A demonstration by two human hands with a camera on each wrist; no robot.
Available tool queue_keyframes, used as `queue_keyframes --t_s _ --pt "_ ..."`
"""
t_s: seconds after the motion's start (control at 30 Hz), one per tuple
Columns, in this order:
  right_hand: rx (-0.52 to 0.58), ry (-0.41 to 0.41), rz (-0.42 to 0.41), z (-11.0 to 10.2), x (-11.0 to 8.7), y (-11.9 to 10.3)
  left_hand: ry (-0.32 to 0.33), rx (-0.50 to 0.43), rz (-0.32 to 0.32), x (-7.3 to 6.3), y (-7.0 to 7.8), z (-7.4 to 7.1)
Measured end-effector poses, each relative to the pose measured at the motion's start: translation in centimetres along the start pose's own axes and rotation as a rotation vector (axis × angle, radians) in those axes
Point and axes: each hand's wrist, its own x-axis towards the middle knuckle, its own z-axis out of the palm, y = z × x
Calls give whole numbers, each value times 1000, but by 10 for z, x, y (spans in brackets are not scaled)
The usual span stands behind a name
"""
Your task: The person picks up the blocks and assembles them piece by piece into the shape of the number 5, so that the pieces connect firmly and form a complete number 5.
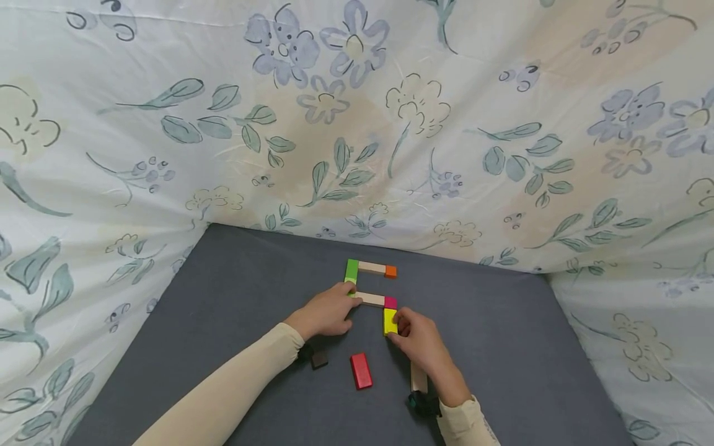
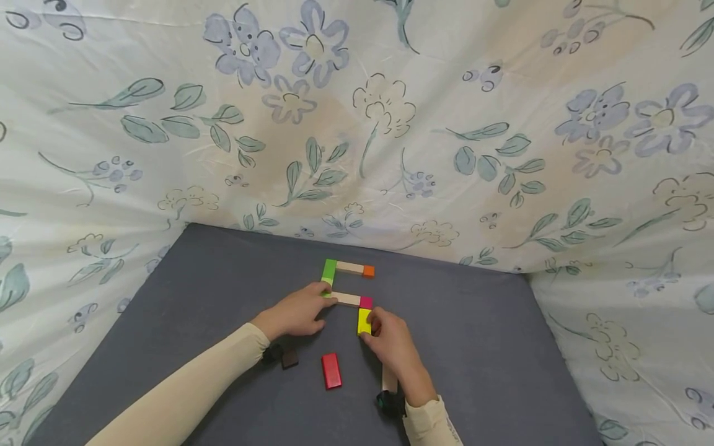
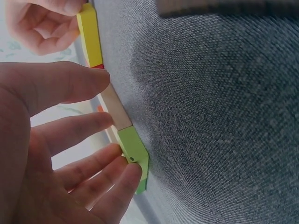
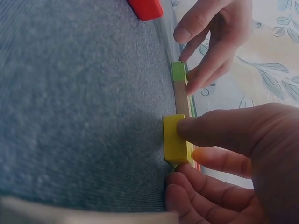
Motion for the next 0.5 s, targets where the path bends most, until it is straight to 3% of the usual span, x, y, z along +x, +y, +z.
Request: queue_keyframes --t_s 0.5 --pt "18 -8 23 -1 1 -2 -5 -10 -6 0 1 -2"
